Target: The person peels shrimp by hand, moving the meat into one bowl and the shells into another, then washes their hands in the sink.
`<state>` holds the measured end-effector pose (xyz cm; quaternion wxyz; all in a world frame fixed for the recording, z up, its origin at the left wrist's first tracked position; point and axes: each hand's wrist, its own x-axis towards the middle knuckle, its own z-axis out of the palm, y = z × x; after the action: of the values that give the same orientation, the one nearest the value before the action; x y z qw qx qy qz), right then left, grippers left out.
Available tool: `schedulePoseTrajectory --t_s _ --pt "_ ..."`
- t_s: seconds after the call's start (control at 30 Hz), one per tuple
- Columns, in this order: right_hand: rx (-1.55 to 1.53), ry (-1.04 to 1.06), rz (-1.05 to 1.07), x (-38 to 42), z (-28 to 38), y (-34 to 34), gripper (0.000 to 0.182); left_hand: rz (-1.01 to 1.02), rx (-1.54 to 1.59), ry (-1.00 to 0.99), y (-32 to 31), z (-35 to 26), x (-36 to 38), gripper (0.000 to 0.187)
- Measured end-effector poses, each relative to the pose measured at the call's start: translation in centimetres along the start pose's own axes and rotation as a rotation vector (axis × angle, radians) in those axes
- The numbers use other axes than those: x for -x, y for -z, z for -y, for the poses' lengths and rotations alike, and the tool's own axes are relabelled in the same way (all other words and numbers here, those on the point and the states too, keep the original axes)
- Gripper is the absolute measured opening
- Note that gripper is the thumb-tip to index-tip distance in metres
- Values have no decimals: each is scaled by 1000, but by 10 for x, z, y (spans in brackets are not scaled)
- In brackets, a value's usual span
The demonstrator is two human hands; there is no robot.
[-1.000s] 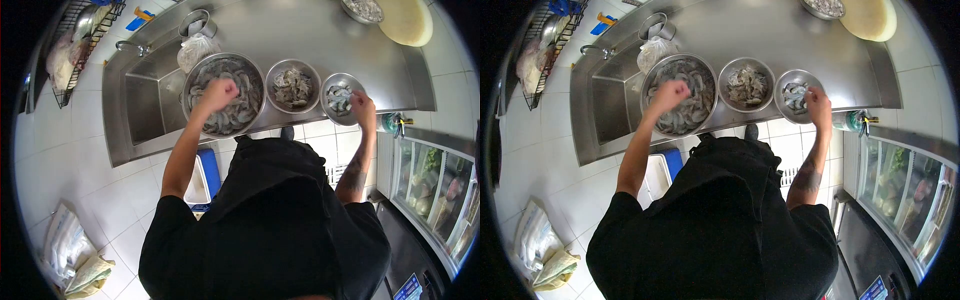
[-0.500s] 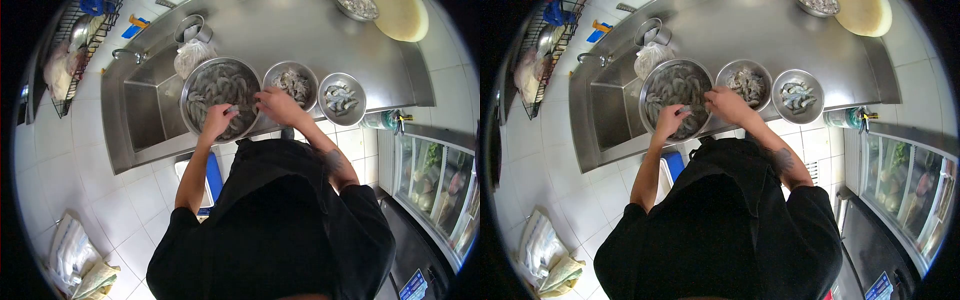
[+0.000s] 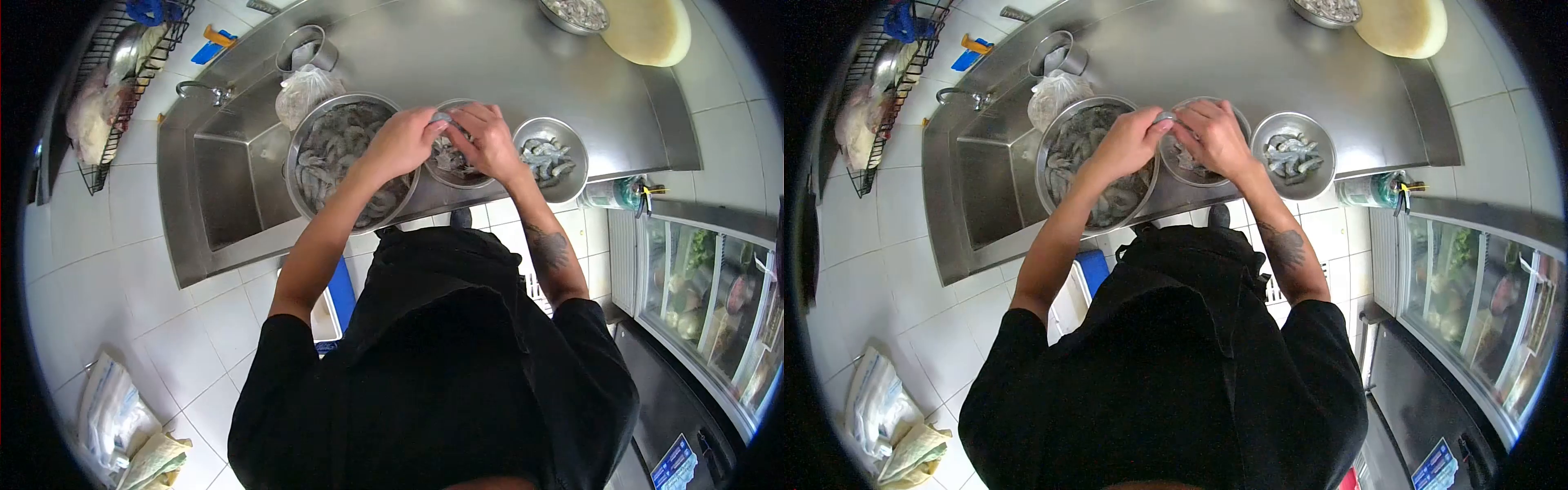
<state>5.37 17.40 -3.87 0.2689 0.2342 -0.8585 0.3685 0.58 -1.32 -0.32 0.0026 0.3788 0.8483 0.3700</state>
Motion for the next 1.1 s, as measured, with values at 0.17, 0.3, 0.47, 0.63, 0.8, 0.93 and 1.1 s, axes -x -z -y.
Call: schedulePoseTrajectory --t_s 0.17,0.3,0.47,0.63,0.8,0.93,1.1 --pt "74 -253 -62 28 -8 3 16 -2 -94 61 -42 -11 -18 24" --pt "-2 -534 226 44 -7 -1 23 -43 -155 132 -69 19 -20 26" --pt "349 -516 153 59 -5 -9 32 -13 40 190 -50 42 -10 30" --pt "-94 -282 153 37 -12 2 23 264 619 382 -35 39 -4 25" --pt "-109 -196 238 30 -12 16 13 276 862 393 -20 30 -3 17" --pt "-161 -100 197 32 -9 19 11 390 691 425 -2 31 -1 10" --pt "-333 -226 148 31 3 30 13 335 1013 549 8 15 1 13"
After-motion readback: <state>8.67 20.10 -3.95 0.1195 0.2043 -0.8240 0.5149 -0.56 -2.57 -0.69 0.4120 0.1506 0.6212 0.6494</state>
